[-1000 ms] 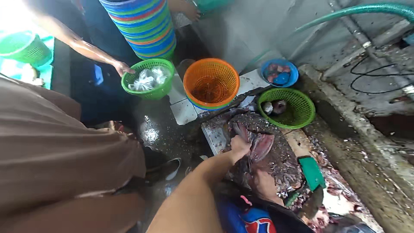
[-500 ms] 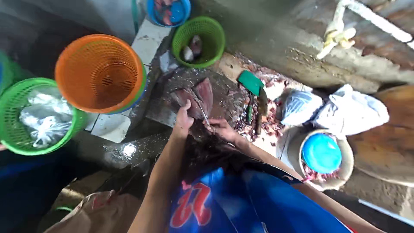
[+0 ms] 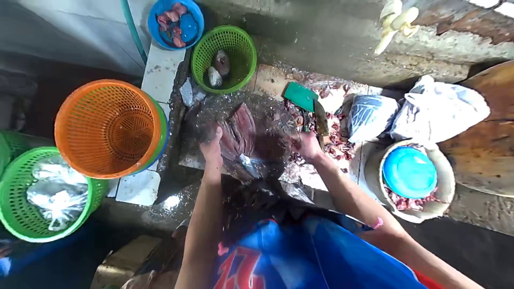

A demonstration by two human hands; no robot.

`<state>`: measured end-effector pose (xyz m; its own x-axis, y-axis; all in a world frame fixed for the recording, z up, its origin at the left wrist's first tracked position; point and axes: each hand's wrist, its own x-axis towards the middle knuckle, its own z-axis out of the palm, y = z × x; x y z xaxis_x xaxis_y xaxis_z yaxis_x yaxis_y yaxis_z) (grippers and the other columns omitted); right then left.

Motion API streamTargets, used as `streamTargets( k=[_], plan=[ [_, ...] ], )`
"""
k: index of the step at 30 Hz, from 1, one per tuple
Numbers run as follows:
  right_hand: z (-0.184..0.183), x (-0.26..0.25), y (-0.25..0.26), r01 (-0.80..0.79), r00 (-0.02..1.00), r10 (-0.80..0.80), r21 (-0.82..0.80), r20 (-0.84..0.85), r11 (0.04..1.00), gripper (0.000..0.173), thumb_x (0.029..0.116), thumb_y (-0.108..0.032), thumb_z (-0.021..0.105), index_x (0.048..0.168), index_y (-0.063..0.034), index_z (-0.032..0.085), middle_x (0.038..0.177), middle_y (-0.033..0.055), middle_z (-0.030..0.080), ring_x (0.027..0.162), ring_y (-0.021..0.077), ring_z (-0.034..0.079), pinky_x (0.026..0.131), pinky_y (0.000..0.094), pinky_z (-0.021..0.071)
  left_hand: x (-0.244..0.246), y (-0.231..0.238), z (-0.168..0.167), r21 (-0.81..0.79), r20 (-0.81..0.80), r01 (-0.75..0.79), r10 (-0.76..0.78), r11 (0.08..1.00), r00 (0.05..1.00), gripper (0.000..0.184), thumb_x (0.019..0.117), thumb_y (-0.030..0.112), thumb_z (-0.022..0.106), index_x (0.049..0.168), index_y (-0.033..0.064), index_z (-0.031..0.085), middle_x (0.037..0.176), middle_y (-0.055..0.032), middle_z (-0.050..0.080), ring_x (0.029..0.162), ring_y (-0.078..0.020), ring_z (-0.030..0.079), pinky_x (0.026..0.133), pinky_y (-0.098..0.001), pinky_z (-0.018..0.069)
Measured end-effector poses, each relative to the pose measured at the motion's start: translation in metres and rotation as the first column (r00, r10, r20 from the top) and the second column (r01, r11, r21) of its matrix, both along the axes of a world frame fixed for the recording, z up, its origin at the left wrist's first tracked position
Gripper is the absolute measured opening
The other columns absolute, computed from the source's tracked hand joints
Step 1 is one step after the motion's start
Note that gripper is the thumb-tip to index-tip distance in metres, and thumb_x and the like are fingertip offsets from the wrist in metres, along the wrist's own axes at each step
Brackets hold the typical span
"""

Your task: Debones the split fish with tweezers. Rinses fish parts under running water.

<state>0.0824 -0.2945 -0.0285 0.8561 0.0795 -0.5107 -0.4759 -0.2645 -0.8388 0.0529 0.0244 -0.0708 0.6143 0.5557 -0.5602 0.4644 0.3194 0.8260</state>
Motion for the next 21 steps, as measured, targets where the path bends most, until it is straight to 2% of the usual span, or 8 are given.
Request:
streamTargets(
  k=[1, 2, 5, 8, 11, 14, 18, 21],
  plan=[
    [0.004, 0.004, -0.001, -0.022, 0.997, 0.027, 0.077, -0.067, 0.997, 0.039, 0.104, -0.027, 0.042, 0.106, -0.0034, 0.072, 0.081, 0.0042, 0.068, 0.064, 0.0126, 0.059, 0.06, 0.0323, 0.0529, 0.007, 0.007, -0.004, 0.061, -0.017, 0.019, -0.018, 0.998, 1.0, 0.072, 0.0785, 0.05, 0.087, 0.126, 0.0008, 0.064, 0.122, -0.0174, 0.069, 0.115, -0.0288, 0.065, 0.098, -0.0521, 0.0543],
    [0.011, 0.0, 0.002, -0.063, 0.993, 0.078, 0.15, -0.093, 0.987, 0.039, 0.104, -0.025, 0.042, 0.106, -0.0007, 0.072, 0.081, 0.0055, 0.068, 0.064, 0.0133, 0.059, 0.062, 0.0324, 0.0533, 0.008, 0.013, -0.007, 0.024, -0.028, 0.062, -0.061, 0.998, 0.998, 0.07, 0.0782, 0.047, 0.088, 0.127, 0.0024, 0.064, 0.123, -0.0162, 0.069, 0.115, -0.0287, 0.066, 0.098, -0.0522, 0.0551],
    [0.032, -0.022, 0.028, -0.215, 0.96, 0.26, 0.328, -0.1, 0.92, 0.036, 0.1016, -0.024, 0.048, 0.111, 0.0018, 0.071, 0.087, 0.0068, 0.071, 0.069, 0.0136, 0.063, 0.067, 0.0326, 0.0566, 0.01, 0.013, -0.006, -0.335, 0.022, 0.087, -0.084, 0.938, 0.996, 0.051, 0.0897, 0.022, 0.079, 0.134, 0.0064, 0.06, 0.127, -0.013, 0.069, 0.114, -0.0268, 0.067, 0.095, -0.0501, 0.0574],
    [0.032, -0.028, 0.056, -0.285, 0.923, 0.367, 0.434, -0.117, 0.855, 0.033, 0.1015, -0.023, 0.05, 0.11, 0.0009, 0.072, 0.083, 0.0038, 0.07, 0.067, 0.0105, 0.063, 0.065, 0.0282, 0.0558, 0.008, 0.003, 0.003, -0.522, 0.047, 0.047, -0.027, 0.851, 0.999, 0.039, 0.1002, 0.025, 0.064, 0.136, 0.0104, 0.058, 0.123, -0.012, 0.069, 0.11, -0.0252, 0.068, 0.09, -0.0483, 0.0584],
    [0.018, -0.028, 0.073, -0.25, 0.909, 0.375, 0.485, -0.181, 0.838, 0.034, 0.106, -0.023, 0.049, 0.108, 0.0011, 0.072, 0.081, 0.0025, 0.068, 0.063, 0.0087, 0.06, 0.061, 0.0257, 0.053, 0.005, -0.002, 0.002, -0.588, 0.118, 0.035, 0.043, 0.808, 0.992, 0.037, 0.1029, 0.028, 0.06, 0.136, 0.012, 0.057, 0.124, -0.011, 0.068, 0.112, -0.0242, 0.067, 0.094, -0.0481, 0.0573],
    [0.005, -0.027, 0.08, -0.203, 0.906, 0.372, 0.562, -0.203, 0.802, 0.038, 0.1065, -0.025, 0.043, 0.109, 0.0015, 0.07, 0.082, 0.003, 0.068, 0.063, 0.0093, 0.06, 0.062, 0.0267, 0.0533, 0.006, -0.004, -0.001, -0.61, 0.149, 0.016, 0.095, 0.792, 0.984, 0.037, 0.1014, 0.025, 0.062, 0.135, 0.0124, 0.058, 0.125, -0.0104, 0.068, 0.114, -0.0241, 0.067, 0.095, -0.0478, 0.0566],
    [0.016, -0.032, 0.08, -0.187, 0.904, 0.36, 0.543, -0.231, 0.819, 0.037, 0.1067, -0.025, 0.043, 0.11, 0.0011, 0.069, 0.081, 0.0017, 0.067, 0.062, 0.008, 0.058, 0.06, 0.025, 0.0513, 0.006, -0.004, 0.002, -0.59, 0.153, -0.029, 0.148, 0.807, 0.977, 0.031, 0.1018, 0.022, 0.06, 0.13, 0.0106, 0.059, 0.116, -0.0111, 0.069, 0.104, -0.0238, 0.068, 0.089, -0.0461, 0.0584],
    [0.016, -0.035, 0.086, -0.15, 0.91, 0.333, 0.554, -0.245, 0.819, 0.039, 0.1074, -0.025, 0.041, 0.108, 0.0011, 0.069, 0.079, 0.001, 0.067, 0.062, 0.0076, 0.059, 0.059, 0.0246, 0.0517, 0.002, -0.005, 0.008, -0.592, 0.166, 0.005, 0.116, 0.806, 0.979, 0.032, 0.1024, 0.023, 0.06, 0.131, 0.01, 0.059, 0.119, -0.0118, 0.069, 0.107, -0.0246, 0.068, 0.091, -0.0459, 0.0583]
  ],
)
